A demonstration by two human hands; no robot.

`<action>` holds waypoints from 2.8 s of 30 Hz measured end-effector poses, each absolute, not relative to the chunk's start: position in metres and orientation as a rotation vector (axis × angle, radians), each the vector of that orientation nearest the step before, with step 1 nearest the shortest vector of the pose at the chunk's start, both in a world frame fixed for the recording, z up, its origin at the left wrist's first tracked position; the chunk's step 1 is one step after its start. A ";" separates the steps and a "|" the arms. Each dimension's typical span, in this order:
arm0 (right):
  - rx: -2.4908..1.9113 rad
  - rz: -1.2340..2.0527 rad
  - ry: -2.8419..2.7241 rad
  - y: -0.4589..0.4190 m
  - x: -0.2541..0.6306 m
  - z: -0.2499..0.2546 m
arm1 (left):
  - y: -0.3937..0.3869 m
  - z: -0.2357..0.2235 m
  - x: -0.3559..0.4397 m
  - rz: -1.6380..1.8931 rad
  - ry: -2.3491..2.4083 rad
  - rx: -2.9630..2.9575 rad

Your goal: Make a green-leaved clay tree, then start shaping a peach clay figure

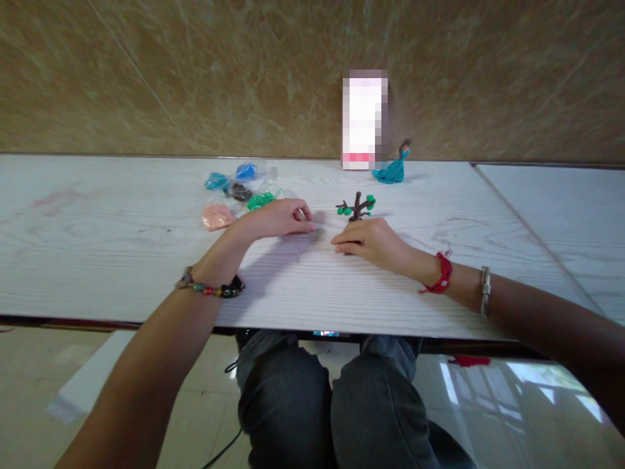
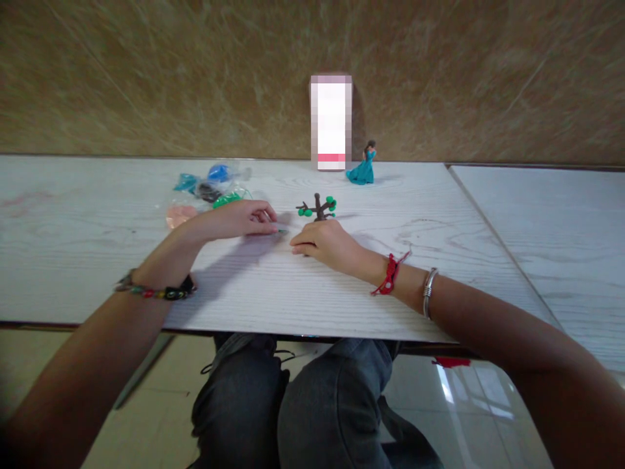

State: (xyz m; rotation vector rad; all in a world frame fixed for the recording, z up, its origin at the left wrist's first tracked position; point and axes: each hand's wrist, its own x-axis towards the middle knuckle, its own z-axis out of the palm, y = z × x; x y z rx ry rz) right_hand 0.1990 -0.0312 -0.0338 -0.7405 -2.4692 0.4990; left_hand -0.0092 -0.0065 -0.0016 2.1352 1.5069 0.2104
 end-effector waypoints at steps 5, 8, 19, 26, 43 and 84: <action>-0.774 0.345 -2.608 -0.033 0.198 -0.032 | -0.007 0.000 -0.010 0.278 1.585 2.140; -0.833 0.268 -2.657 -0.035 0.197 -0.031 | -0.006 -0.002 -0.011 0.269 1.602 2.143; -0.781 0.517 -2.364 -0.036 0.199 -0.028 | -0.008 -0.001 -0.004 0.395 1.553 2.130; -0.785 0.577 -2.166 -0.029 0.206 -0.023 | -0.007 -0.006 0.001 0.519 1.507 2.195; -0.732 0.010 -2.334 0.006 0.204 -0.001 | -0.004 -0.021 0.018 0.802 1.244 2.055; -0.865 -0.247 -2.283 0.004 0.195 -0.016 | -0.007 -0.015 0.022 0.859 1.075 1.394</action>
